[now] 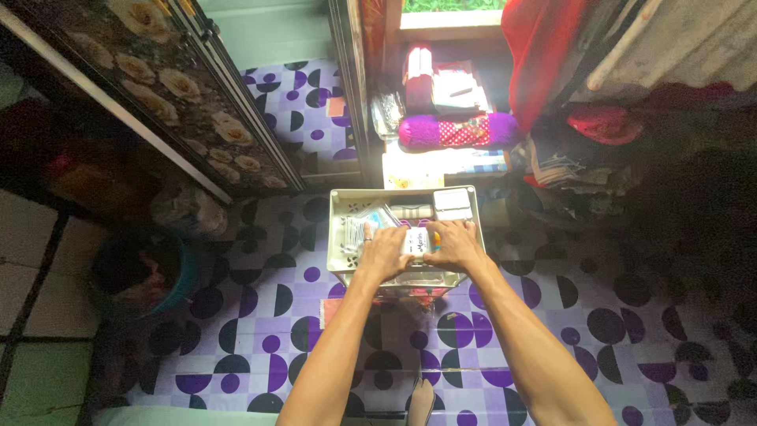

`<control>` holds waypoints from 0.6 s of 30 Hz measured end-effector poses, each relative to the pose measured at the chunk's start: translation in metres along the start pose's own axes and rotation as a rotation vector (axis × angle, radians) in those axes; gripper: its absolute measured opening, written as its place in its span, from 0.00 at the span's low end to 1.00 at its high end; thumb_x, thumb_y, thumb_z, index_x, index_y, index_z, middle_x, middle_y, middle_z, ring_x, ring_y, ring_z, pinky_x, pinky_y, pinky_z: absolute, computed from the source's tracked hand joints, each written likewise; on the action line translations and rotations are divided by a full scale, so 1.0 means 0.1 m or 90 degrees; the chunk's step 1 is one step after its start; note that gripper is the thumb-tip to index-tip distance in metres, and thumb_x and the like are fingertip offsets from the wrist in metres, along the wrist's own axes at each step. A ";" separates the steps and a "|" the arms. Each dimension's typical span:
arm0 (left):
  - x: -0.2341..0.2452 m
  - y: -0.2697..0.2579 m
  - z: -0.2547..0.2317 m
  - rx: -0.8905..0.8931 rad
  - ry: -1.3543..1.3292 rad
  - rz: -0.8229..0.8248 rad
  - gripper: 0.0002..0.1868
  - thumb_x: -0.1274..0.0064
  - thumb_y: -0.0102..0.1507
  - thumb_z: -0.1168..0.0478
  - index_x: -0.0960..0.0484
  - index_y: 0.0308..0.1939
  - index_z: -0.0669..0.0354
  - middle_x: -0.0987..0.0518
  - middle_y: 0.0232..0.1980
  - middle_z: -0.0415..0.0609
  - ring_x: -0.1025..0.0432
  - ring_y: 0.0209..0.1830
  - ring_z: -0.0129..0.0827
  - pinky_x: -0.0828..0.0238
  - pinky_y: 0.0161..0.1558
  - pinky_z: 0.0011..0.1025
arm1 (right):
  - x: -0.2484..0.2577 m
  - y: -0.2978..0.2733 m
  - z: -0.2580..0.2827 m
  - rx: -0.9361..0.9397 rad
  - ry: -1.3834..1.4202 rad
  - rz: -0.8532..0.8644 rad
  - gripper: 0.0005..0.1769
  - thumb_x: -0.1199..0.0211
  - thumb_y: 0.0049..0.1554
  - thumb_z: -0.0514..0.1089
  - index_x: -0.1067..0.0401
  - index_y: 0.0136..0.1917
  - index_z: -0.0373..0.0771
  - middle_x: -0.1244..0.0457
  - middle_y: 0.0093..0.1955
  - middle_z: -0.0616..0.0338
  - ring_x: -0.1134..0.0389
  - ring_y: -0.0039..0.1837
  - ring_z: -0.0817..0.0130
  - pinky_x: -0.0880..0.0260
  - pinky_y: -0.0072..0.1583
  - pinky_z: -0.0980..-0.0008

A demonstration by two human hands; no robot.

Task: The person removes various items from a small plastic storage shelf, including a bottle, a pop-it toy, a face mask pack, a small white box, and a hairbrush, placing them on the floor. Then the person detaches the four metal legs from the shelf base and gathers them together.

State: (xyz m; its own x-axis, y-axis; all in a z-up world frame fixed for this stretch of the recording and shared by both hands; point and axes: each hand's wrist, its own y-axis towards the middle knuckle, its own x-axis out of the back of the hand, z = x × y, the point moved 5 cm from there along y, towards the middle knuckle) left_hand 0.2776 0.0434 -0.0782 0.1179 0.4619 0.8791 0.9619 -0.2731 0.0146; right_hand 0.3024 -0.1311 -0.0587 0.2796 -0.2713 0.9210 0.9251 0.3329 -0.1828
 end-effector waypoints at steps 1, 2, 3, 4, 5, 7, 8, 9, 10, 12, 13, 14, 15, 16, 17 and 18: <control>0.01 0.02 0.02 0.020 0.006 0.021 0.40 0.31 0.53 0.48 0.29 0.66 0.53 0.24 0.61 0.50 0.33 0.65 0.47 0.67 0.72 0.69 | 0.02 0.01 0.00 0.001 -0.002 0.008 0.46 0.29 0.38 0.63 0.31 0.68 0.48 0.38 0.68 0.54 0.43 0.73 0.56 0.52 0.72 0.51; 0.01 0.04 0.05 0.040 0.012 0.042 0.43 0.31 0.52 0.46 0.31 0.67 0.53 0.25 0.61 0.50 0.33 0.65 0.47 0.68 0.72 0.69 | 0.03 0.02 0.00 0.002 -0.004 0.015 0.47 0.27 0.37 0.64 0.31 0.69 0.48 0.38 0.67 0.53 0.43 0.72 0.55 0.53 0.72 0.50; 0.01 0.04 0.08 0.062 0.016 0.063 0.45 0.30 0.51 0.45 0.32 0.68 0.52 0.26 0.61 0.50 0.34 0.65 0.48 0.68 0.71 0.69 | 0.03 0.02 0.01 0.004 -0.007 0.026 0.49 0.26 0.37 0.64 0.32 0.69 0.48 0.39 0.67 0.51 0.43 0.72 0.55 0.53 0.72 0.50; 0.02 0.06 0.07 0.054 0.021 0.063 0.44 0.29 0.51 0.44 0.30 0.67 0.52 0.26 0.60 0.51 0.33 0.65 0.47 0.68 0.72 0.69 | 0.05 0.02 0.01 0.009 -0.004 0.025 0.50 0.25 0.36 0.64 0.32 0.70 0.48 0.39 0.66 0.51 0.43 0.72 0.54 0.51 0.72 0.51; 0.03 0.06 0.08 0.048 0.027 0.063 0.44 0.29 0.51 0.44 0.29 0.66 0.51 0.26 0.59 0.52 0.33 0.65 0.46 0.68 0.73 0.68 | 0.05 0.01 0.01 0.016 -0.001 0.025 0.51 0.24 0.36 0.64 0.32 0.70 0.48 0.39 0.65 0.50 0.43 0.71 0.54 0.49 0.72 0.52; 0.02 0.06 0.10 0.047 0.019 0.070 0.43 0.28 0.50 0.44 0.27 0.65 0.50 0.26 0.57 0.52 0.32 0.64 0.45 0.67 0.75 0.66 | 0.05 0.02 0.01 0.036 0.011 0.018 0.50 0.22 0.35 0.62 0.31 0.69 0.47 0.38 0.64 0.48 0.41 0.70 0.53 0.44 0.71 0.54; 0.02 0.06 0.11 0.052 0.005 0.077 0.42 0.28 0.49 0.45 0.27 0.65 0.48 0.26 0.57 0.52 0.32 0.63 0.45 0.67 0.75 0.65 | 0.05 0.03 0.00 0.049 0.019 0.011 0.49 0.21 0.35 0.61 0.30 0.68 0.47 0.38 0.63 0.47 0.40 0.69 0.52 0.41 0.69 0.55; 0.01 0.07 0.12 0.055 -0.009 0.083 0.42 0.27 0.49 0.45 0.26 0.64 0.47 0.27 0.57 0.52 0.31 0.62 0.45 0.67 0.76 0.64 | 0.05 0.04 -0.01 0.061 0.027 0.001 0.48 0.19 0.34 0.60 0.29 0.66 0.46 0.38 0.62 0.46 0.39 0.69 0.50 0.38 0.68 0.56; 0.01 0.08 0.12 0.049 -0.020 0.078 0.40 0.27 0.49 0.47 0.25 0.63 0.46 0.27 0.57 0.52 0.32 0.63 0.45 0.67 0.76 0.63 | 0.03 0.06 -0.03 0.053 0.041 0.010 0.48 0.19 0.34 0.59 0.30 0.65 0.44 0.36 0.61 0.46 0.37 0.67 0.50 0.36 0.66 0.56; 0.03 0.10 0.11 0.037 -0.042 0.067 0.37 0.28 0.50 0.49 0.23 0.61 0.45 0.26 0.56 0.51 0.32 0.63 0.45 0.65 0.76 0.62 | -0.01 0.09 -0.07 0.037 0.069 0.027 0.48 0.19 0.34 0.56 0.32 0.64 0.40 0.33 0.59 0.47 0.33 0.64 0.50 0.32 0.62 0.55; 0.06 0.10 0.09 0.022 -0.034 0.049 0.35 0.28 0.51 0.50 0.23 0.61 0.45 0.26 0.56 0.51 0.32 0.63 0.45 0.64 0.76 0.62 | -0.01 0.10 -0.07 0.040 0.069 0.019 0.46 0.20 0.36 0.56 0.32 0.64 0.40 0.33 0.58 0.47 0.32 0.62 0.49 0.32 0.60 0.54; 0.10 0.10 0.06 0.007 -0.026 0.031 0.34 0.28 0.51 0.52 0.22 0.60 0.45 0.26 0.55 0.51 0.32 0.64 0.45 0.63 0.76 0.61 | 0.00 0.10 -0.07 0.043 0.069 0.011 0.44 0.21 0.37 0.55 0.32 0.64 0.39 0.32 0.56 0.46 0.31 0.60 0.48 0.32 0.59 0.52; 0.14 0.09 0.04 -0.007 -0.019 0.013 0.32 0.29 0.52 0.53 0.22 0.59 0.45 0.26 0.55 0.51 0.32 0.64 0.45 0.61 0.76 0.61 | 0.00 0.09 -0.06 0.046 0.069 0.004 0.43 0.22 0.39 0.54 0.33 0.64 0.39 0.31 0.54 0.46 0.30 0.59 0.48 0.32 0.58 0.51; 0.20 0.06 0.00 -0.025 -0.025 -0.018 0.31 0.29 0.52 0.54 0.22 0.59 0.45 0.26 0.55 0.50 0.32 0.64 0.45 0.62 0.77 0.61 | 0.04 0.05 -0.03 0.064 0.075 -0.029 0.39 0.23 0.39 0.53 0.30 0.62 0.39 0.31 0.54 0.46 0.30 0.59 0.47 0.32 0.58 0.51; 0.27 0.04 -0.06 -0.044 -0.030 -0.049 0.31 0.30 0.52 0.55 0.21 0.59 0.44 0.25 0.55 0.49 0.32 0.64 0.45 0.62 0.77 0.61 | 0.10 0.00 0.00 0.081 0.081 -0.064 0.36 0.24 0.40 0.51 0.28 0.60 0.40 0.31 0.54 0.46 0.30 0.59 0.47 0.32 0.58 0.51; 0.35 0.02 -0.12 -0.063 -0.036 -0.081 0.30 0.30 0.53 0.57 0.21 0.59 0.44 0.25 0.56 0.49 0.33 0.64 0.44 0.62 0.78 0.61 | 0.18 -0.04 0.04 0.098 0.087 -0.099 0.33 0.25 0.40 0.49 0.26 0.59 0.40 0.30 0.54 0.46 0.30 0.58 0.47 0.32 0.58 0.51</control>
State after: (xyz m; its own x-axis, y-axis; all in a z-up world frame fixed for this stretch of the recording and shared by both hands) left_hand 0.2808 0.0489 -0.0417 0.0137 0.5436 0.8392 0.9413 -0.2901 0.1726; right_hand 0.3028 -0.1336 -0.0401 0.1792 -0.4457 0.8770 0.9124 0.4087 0.0213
